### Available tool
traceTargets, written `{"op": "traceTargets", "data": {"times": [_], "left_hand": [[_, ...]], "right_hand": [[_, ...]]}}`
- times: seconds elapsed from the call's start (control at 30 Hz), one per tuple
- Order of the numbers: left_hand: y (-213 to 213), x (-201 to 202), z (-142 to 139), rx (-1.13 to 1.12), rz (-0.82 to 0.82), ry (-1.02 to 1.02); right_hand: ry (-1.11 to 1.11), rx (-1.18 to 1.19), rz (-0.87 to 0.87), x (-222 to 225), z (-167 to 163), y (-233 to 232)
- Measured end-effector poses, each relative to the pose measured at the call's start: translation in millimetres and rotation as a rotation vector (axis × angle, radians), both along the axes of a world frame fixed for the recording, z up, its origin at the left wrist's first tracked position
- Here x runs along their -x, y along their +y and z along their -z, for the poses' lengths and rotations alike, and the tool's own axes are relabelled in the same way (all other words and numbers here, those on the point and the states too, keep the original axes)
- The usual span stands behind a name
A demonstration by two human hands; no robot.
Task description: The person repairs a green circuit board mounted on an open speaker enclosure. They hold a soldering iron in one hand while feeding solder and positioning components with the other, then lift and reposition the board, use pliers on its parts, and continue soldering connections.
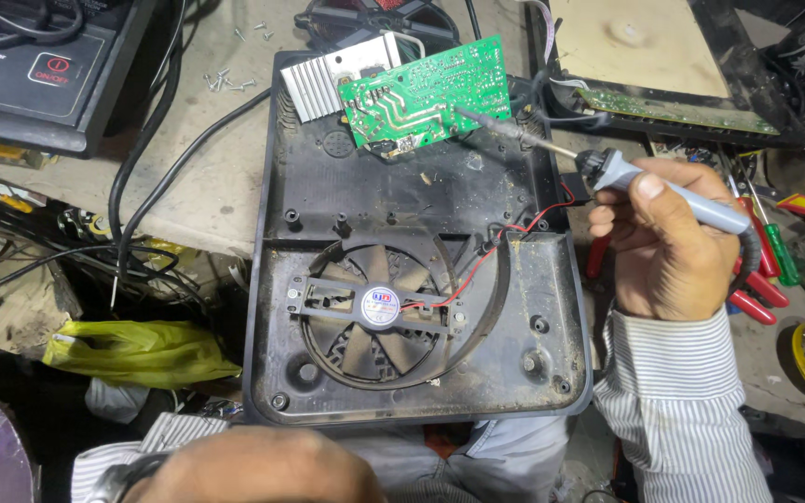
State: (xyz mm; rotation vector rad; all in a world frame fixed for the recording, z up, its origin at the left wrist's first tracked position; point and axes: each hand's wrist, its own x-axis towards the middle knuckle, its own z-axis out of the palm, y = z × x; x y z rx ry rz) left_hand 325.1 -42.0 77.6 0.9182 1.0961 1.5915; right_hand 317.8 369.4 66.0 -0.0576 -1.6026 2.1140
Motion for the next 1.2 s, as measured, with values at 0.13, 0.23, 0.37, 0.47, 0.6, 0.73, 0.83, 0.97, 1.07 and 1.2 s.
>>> {"op": "traceTargets", "data": {"times": [0.13,0.23,0.37,0.47,0.6,0.73,0.83,0.97,1.07,1.2], "left_hand": [[11.8,25.2,-27.0,-0.083,0.001,0.225],[24.3,19.2,-61.2,-0.215,-0.572,0.729],[38.6,70.3,-66.8,-0.199,-0.96,1.381],[49.4,110.8,-33.3,0.042,-1.103,1.29],[56.9,145.2,5.7,0.043,-1.077,1.383],[64.6,153.1,15.4,0.059,-1.052,1.35],[68.1,156.1,17.1,0.066,-1.048,1.374],[67.9,158.6,22.3,0.071,-1.052,1.357],[68.2,158.3,24.3,0.056,-1.052,1.334],[71.0,160.0,23.6,0.033,-1.079,1.377]], "right_hand": [[-0.031,-0.02,0.008,10.6,13.2,-3.9],[-0.078,-0.022,0.009,15.3,18.3,-5.4],[-0.103,-0.036,-0.013,16.0,18.0,-8.0],[-0.14,-0.081,0.003,19.2,16.7,-12.5],[-0.168,-0.12,0.024,21.6,15.2,-17.6],[-0.174,-0.14,0.038,19.6,14.6,-19.3],[-0.172,-0.16,0.032,19.4,14.8,-19.4],[-0.148,-0.17,0.01,18.9,14.9,-19.1],[-0.145,-0.182,0.015,19.2,15.5,-18.3],[-0.155,-0.204,0.032,19.0,17.0,-17.5]]}}
